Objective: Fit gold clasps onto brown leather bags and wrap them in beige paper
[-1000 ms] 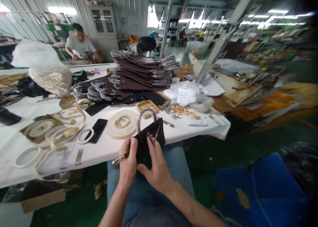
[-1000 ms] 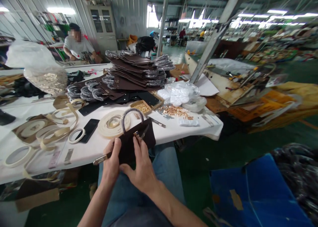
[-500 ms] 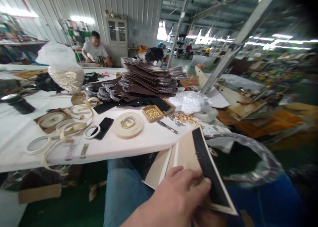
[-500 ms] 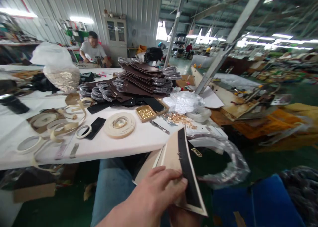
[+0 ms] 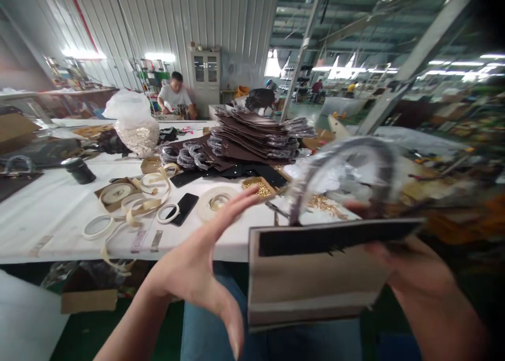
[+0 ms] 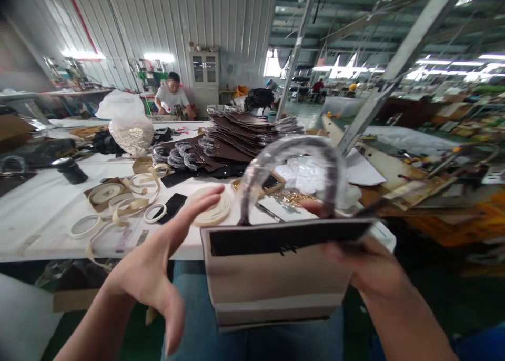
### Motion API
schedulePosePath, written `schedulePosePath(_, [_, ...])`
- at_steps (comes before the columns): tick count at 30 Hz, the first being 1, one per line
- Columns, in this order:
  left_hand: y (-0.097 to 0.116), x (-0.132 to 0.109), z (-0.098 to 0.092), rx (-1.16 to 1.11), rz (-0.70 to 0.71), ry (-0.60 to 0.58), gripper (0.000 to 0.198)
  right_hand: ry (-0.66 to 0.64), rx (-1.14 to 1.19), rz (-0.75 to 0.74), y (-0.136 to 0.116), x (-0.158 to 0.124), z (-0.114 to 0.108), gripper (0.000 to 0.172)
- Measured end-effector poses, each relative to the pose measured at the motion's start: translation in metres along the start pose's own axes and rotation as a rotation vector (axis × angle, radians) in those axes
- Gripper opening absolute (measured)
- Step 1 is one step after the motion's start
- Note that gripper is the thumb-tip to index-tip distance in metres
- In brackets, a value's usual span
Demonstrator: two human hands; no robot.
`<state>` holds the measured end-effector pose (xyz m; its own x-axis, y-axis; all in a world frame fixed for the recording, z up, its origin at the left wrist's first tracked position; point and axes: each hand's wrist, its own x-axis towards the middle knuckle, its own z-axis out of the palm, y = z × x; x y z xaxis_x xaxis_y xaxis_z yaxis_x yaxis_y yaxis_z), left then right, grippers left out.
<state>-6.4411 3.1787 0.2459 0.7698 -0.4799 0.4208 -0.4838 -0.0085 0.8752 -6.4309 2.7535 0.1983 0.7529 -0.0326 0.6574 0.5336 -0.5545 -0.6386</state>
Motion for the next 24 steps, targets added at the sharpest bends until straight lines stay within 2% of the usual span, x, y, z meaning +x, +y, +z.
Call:
schedulePosePath(2, [-0.011, 0.001, 0.006, 0.021, -0.014, -0.147, 0.153, -0.333, 0.370, 0.215, 0.018, 0.024, 0.037, 0.055])
schedulePosePath(3, [-0.023, 0.002, 0.010, 0.010, -0.029, -0.173, 0.149, -0.480, 0.557, 0.341, 0.027, 0.033, 0.059, 0.061])
schedulePosePath(4, [-0.037, 0.003, 0.012, -0.006, -0.055, -0.167, 0.142, -0.582, 0.702, 0.435, 0.035, 0.041, 0.081, 0.067])
schedulePosePath(6, [-0.068, 0.004, 0.014, -0.015, -0.124, -0.093, 0.122, -0.683, 0.859, 0.524, 0.053, 0.053, 0.122, 0.075])
schedulePosePath(9, [-0.102, 0.006, 0.007, 0.085, -0.183, 0.073, 0.103, -0.731, 0.951, 0.555, 0.076, 0.067, 0.164, 0.080])
schedulePosePath(12, [-0.114, 0.010, -0.003, 0.189, -0.186, 0.158, 0.088, -0.786, 0.988, 0.561, 0.089, 0.083, 0.189, 0.081])
schedulePosePath(15, [-0.129, 0.021, -0.021, 0.339, -0.225, 0.299, 0.054, -0.785, 0.985, 0.546, 0.094, 0.104, 0.215, 0.078])
schedulePosePath(17, [-0.154, 0.029, -0.037, 0.468, -0.307, 0.443, 0.039, -0.759, 0.930, 0.537, 0.098, 0.117, 0.240, 0.073])
schedulePosePath(19, [-0.187, 0.035, -0.052, 0.526, -0.414, 0.517, 0.036, -0.720, 0.801, 0.553, 0.106, 0.124, 0.269, 0.064])
schedulePosePath(21, [-0.222, 0.036, -0.062, 0.526, -0.503, 0.514, 0.034, -0.652, 0.590, 0.583, 0.116, 0.123, 0.297, 0.055])
schedulePosePath(24, [-0.262, 0.032, -0.062, 0.582, -0.562, 0.503, 0.034, -0.573, 0.195, 0.530, 0.132, 0.112, 0.329, 0.048])
